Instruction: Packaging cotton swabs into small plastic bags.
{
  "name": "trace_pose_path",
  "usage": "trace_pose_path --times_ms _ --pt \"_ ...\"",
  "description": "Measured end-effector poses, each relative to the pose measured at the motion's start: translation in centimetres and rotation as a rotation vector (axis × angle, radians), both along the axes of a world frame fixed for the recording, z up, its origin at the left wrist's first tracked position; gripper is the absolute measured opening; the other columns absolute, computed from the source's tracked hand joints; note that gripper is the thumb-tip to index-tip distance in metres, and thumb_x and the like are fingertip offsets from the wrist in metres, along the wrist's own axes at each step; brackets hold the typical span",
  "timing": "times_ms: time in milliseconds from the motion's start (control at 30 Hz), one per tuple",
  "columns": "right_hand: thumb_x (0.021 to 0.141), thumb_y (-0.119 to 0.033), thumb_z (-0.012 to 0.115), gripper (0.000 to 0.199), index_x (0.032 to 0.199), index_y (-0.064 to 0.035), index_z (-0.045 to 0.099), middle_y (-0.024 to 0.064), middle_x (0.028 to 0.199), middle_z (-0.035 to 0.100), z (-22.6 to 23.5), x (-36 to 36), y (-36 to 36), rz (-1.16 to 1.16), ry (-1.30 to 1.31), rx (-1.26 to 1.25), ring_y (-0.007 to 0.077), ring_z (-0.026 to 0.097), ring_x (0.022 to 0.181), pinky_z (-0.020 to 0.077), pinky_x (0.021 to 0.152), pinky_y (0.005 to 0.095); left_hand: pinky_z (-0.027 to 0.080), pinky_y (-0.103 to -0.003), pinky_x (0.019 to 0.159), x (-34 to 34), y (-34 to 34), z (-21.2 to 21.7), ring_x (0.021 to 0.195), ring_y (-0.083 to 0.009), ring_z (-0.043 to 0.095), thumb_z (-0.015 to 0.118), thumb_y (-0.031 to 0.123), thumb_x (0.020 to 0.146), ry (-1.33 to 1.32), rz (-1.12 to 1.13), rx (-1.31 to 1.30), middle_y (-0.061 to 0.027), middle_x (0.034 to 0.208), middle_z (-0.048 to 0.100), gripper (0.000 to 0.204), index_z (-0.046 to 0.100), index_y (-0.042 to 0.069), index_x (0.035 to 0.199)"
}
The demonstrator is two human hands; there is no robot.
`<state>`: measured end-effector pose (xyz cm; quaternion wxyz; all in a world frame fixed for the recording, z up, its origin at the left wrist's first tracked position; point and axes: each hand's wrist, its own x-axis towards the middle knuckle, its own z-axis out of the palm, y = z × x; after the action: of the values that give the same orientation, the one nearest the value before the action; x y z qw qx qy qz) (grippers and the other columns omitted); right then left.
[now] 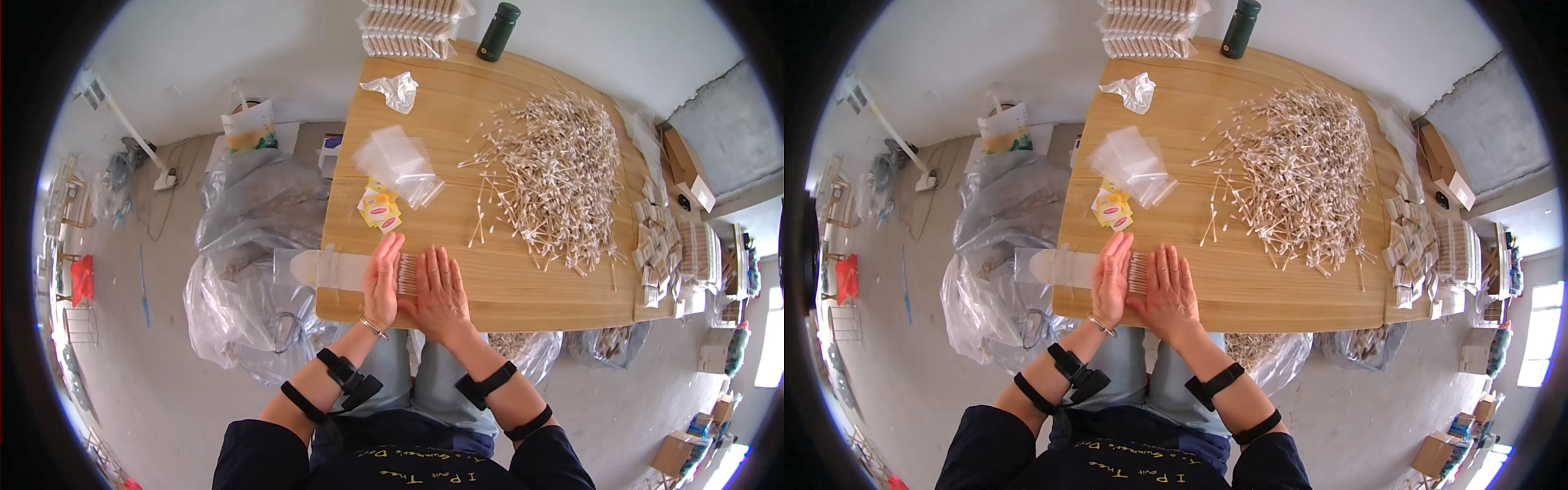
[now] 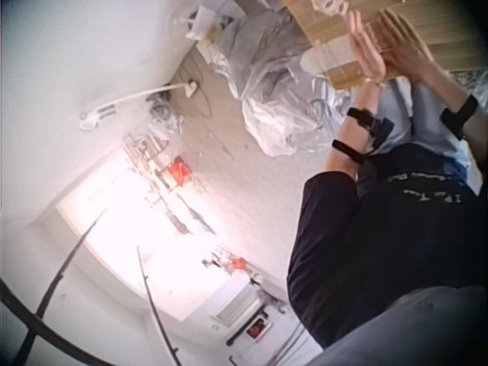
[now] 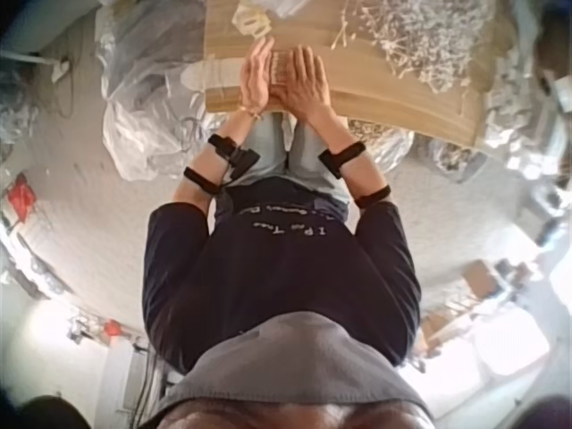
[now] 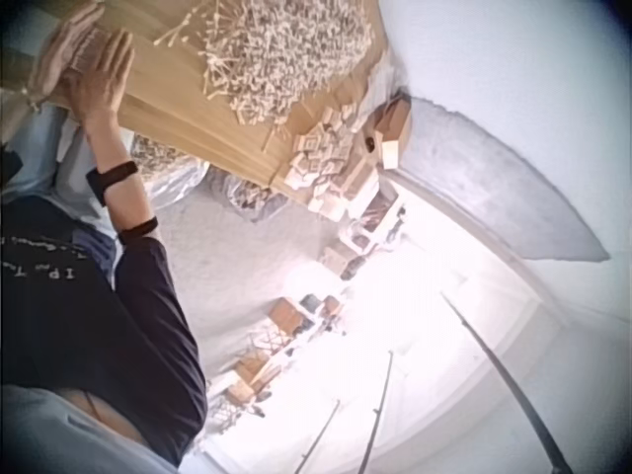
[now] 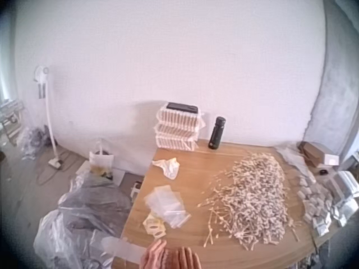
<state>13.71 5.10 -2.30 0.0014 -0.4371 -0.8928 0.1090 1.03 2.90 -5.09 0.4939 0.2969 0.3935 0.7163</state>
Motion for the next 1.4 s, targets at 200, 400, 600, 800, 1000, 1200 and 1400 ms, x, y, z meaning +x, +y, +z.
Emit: trace_pose_path --times_ms 200,400,600,800,1000,1200,1400 --pt "0.090 -0.051 0.052 0.087 0.147 0.0048 0.019 0.0223 0.155 0.018 -0.1 1.2 0.6 0.041 0.166 -0.052 0.0349 0.011 0.146 0.0090 0.118 0.0479 0.020 -0.038 0.116 0.0 -0.2 -0.4 0.140 -0.0259 0.028 0.035 0.040 0.103 0.085 0.011 -0.014 -0.0207 0.150 0.032 0.061 0.028 -0.004 0.144" --pt "0.091 -0.038 0.053 0.078 0.147 0.0054 0.021 0.0236 0.154 0.020 0.7 7.3 1.4 -0.054 0.223 0.033 0.0359 0.014 0.145 0.0106 0.118 0.0475 0.019 -0.042 0.117 -1.0 0.0 1.8 0.142 -0.0336 0.025 0.051 0.035 0.097 0.791 -0.061 0.006 -0.0181 0.151 0.032 0.060 0.036 -0.001 0.142" --pt "0.088 -0.047 0.058 0.079 0.145 -0.0001 0.030 0.0157 0.153 0.027 2.6 12.0 -1.1 0.248 -0.049 -0.080 0.0299 0.020 0.144 0.0147 0.118 0.0447 0.009 -0.051 0.118 -1.9 -0.2 3.8 0.145 -0.0360 0.014 0.062 0.058 0.080 1.771 -0.411 -0.040 -0.0185 0.154 0.022 0.094 0.028 0.002 0.147" --pt "0.089 -0.039 0.058 0.069 0.141 0.0009 0.037 0.0168 0.151 0.032 3.1 15.2 -2.0 0.237 0.134 -0.129 0.0321 0.024 0.142 0.0170 0.117 0.0468 0.011 -0.049 0.118 -1.5 -0.4 3.0 0.144 -0.0304 0.019 0.061 0.065 0.077 1.886 -0.366 -0.072 -0.0175 0.153 0.027 0.101 0.026 0.002 0.147" --pt "0.090 -0.043 0.055 0.076 0.144 0.0033 0.030 0.0185 0.153 0.026 2.6 6.8 -1.4 0.143 0.021 0.052 0.0306 0.018 0.145 0.0126 0.118 0.0455 0.015 -0.046 0.118 -1.6 -0.1 2.5 0.142 -0.0341 0.024 0.057 0.050 0.087 1.556 -0.244 -0.045 -0.0225 0.151 0.029 0.084 0.026 -0.001 0.146" --pt "0.087 -0.057 0.052 0.088 0.146 0.0021 0.026 0.0174 0.155 0.022 0.4 2.7 -0.7 0.110 0.032 0.039 0.0297 0.015 0.146 0.0079 0.119 0.0444 0.024 -0.038 0.114 -1.4 0.0 1.6 0.139 -0.0322 0.032 0.043 0.026 0.101 0.610 -0.044 -0.115 -0.0232 0.149 0.033 0.055 0.030 -0.005 0.144" --pt "0.086 -0.062 0.049 0.092 0.147 0.0018 0.024 0.0177 0.155 0.022 0.8 1.9 -0.1 0.129 -0.030 0.042 0.0294 0.014 0.146 0.0062 0.119 0.0443 0.024 -0.036 0.114 -0.9 0.8 0.0 0.140 -0.0266 0.030 0.034 0.028 0.105 0.233 -0.001 -0.048 -0.0191 0.151 0.032 0.052 0.028 -0.004 0.146"
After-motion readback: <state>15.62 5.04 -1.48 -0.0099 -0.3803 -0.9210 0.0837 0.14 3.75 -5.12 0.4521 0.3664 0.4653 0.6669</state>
